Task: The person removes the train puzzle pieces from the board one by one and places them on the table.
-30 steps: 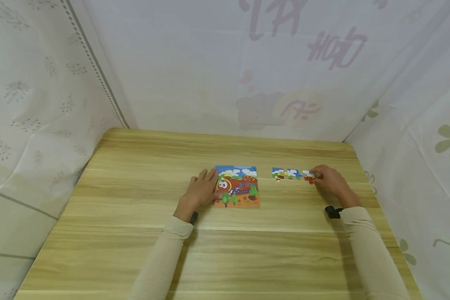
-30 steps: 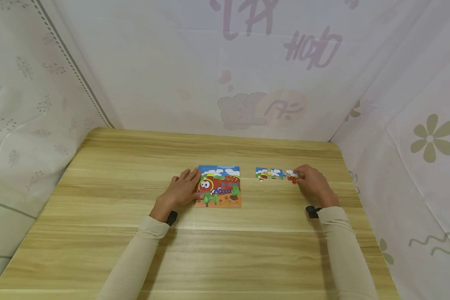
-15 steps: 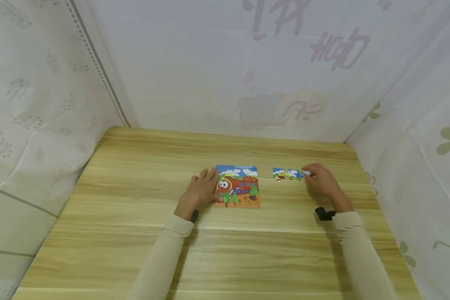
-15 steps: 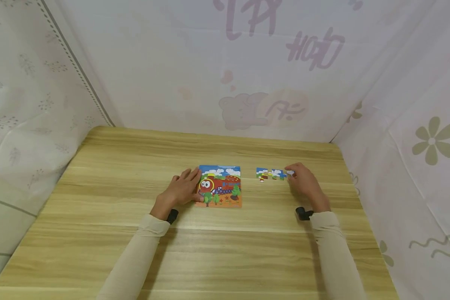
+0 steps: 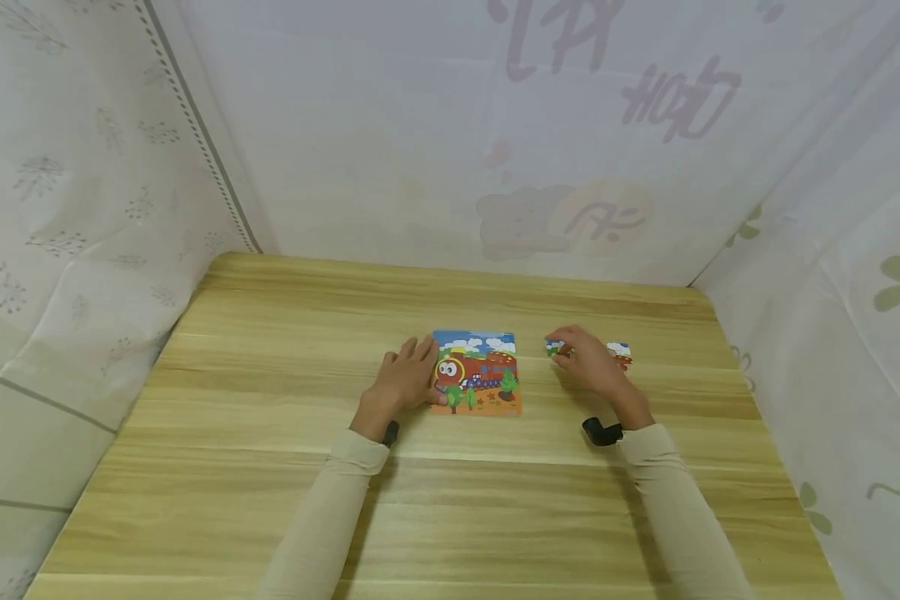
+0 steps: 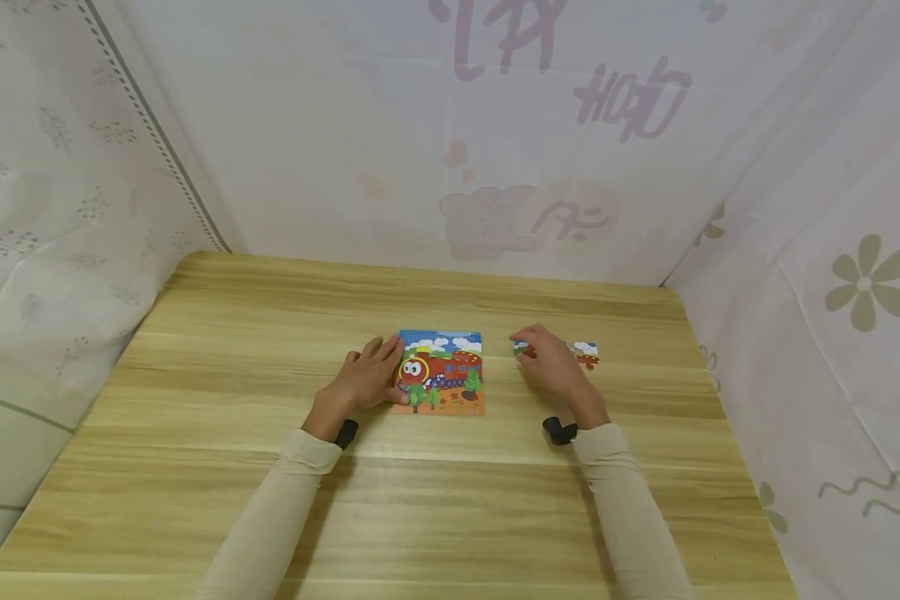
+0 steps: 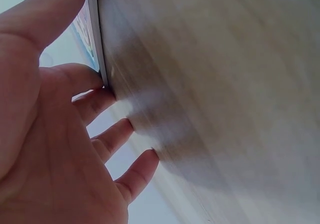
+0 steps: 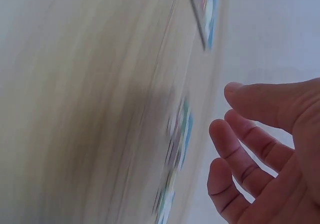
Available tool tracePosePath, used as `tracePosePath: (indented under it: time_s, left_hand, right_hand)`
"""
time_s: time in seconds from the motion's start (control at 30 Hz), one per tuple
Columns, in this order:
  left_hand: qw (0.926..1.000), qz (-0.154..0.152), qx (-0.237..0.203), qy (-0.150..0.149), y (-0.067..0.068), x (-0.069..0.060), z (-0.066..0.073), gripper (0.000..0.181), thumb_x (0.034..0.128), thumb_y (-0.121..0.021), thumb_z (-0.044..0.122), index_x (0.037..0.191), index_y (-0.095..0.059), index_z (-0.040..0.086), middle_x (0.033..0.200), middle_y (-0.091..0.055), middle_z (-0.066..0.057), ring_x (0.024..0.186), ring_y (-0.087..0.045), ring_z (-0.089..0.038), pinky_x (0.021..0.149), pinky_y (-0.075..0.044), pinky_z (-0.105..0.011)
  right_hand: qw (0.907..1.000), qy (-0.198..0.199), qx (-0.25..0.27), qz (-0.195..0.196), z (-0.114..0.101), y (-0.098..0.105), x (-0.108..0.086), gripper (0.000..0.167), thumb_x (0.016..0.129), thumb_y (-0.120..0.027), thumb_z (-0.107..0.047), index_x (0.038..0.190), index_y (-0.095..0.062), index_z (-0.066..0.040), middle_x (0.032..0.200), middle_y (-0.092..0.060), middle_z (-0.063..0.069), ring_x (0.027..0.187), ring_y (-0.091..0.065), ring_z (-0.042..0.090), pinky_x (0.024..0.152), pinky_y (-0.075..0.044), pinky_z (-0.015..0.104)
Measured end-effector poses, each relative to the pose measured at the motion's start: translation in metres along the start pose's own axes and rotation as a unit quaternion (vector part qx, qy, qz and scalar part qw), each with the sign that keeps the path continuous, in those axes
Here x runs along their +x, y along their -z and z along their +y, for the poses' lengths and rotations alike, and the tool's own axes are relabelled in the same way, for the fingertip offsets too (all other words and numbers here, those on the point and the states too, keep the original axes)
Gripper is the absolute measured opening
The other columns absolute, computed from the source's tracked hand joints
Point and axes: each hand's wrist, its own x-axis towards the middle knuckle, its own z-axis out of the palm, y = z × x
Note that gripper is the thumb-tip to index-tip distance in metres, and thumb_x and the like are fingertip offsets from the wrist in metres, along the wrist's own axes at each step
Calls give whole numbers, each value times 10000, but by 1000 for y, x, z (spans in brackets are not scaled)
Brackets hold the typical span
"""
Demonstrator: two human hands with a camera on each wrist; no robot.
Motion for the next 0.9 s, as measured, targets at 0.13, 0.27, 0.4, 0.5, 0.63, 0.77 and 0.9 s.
tracePosePath:
  time_s: [0.13, 0.27, 0.4, 0.5, 0.63, 0.77, 0.9]
  left_hand:
    - [10000, -21, -4, 33, 0, 1, 0, 995, 875, -687, 496, 1585, -168, 30, 1664, -126, -127, 1519, -116, -368, 1130, -260, -562]
    - [10000, -39, 2, 57, 0, 2, 0, 1002, 873, -687, 501, 1587, -160, 36, 1666, -118, -122, 1521, -109, -363, 1132, -256, -558]
    - [10000, -27, -50, 68, -1, 2, 0, 1001, 872, -691, 495, 1587, -162, 35, 1665, -119, -123, 1521, -107, -365, 1133, -250, -559]
    - [10000, -10, -70, 64, -2, 2, -1, 999, 872, -692, 492, 1586, -165, 34, 1665, -121, -125, 1520, -109, -366, 1132, -249, -558]
    - [10000, -26, -51, 54, -1, 2, 0, 998, 876, -689, 497, 1587, -161, 35, 1666, -114, -121, 1521, -106, -363, 1132, -249, -548]
    - [9999, -28, -95, 51, 1, 1, 0, 996, 878, -692, 491, 1585, -165, 28, 1665, -118, -126, 1519, -108, -367, 1130, -248, -547]
    - [9999, -12, -116, 32, 1, 1, 0, 995, 874, -691, 494, 1584, -171, 28, 1662, -124, -132, 1518, -115, -374, 1132, -250, -553]
  right_hand:
    - [9998, 83, 135, -78, -15, -14, 8, 359, 940, -633, -15, 1299, -623, -7, 1310, -575, 171, 1014, -647, 311, 821, -545, 460]
    - [9988, 177, 412, -176, -28, -26, 15, 360, 948, -624, -20, 1308, -619, -17, 1288, -590, 151, 1030, -648, 308, 828, -546, 447]
    - [9981, 254, 464, -307, -41, -36, 22, 363, 959, -621, -40, 1322, -617, -37, 1274, -599, 137, 1010, -643, 280, 829, -541, 426]
    - [9979, 322, 351, -444, -51, -42, 27, 352, 967, -634, -89, 1317, -625, -59, 1230, -614, 115, 964, -632, 250, 809, -533, 412]
    - [9971, 472, 221, -547, -65, -50, 33, 329, 972, -635, -124, 1294, -640, -55, 1153, -625, 96, 955, -607, 226, 832, -522, 416]
    - [9960, 595, 187, -636, -78, -57, 40, 328, 983, -616, -126, 1299, -639, -39, 1075, -606, 88, 869, -558, 201, 796, -501, 388]
    - [9932, 711, 124, -918, -90, -65, 47, 330, 989, -612, -142, 1303, -637, -43, 1100, -606, 91, 882, -553, 186, 813, -496, 366]
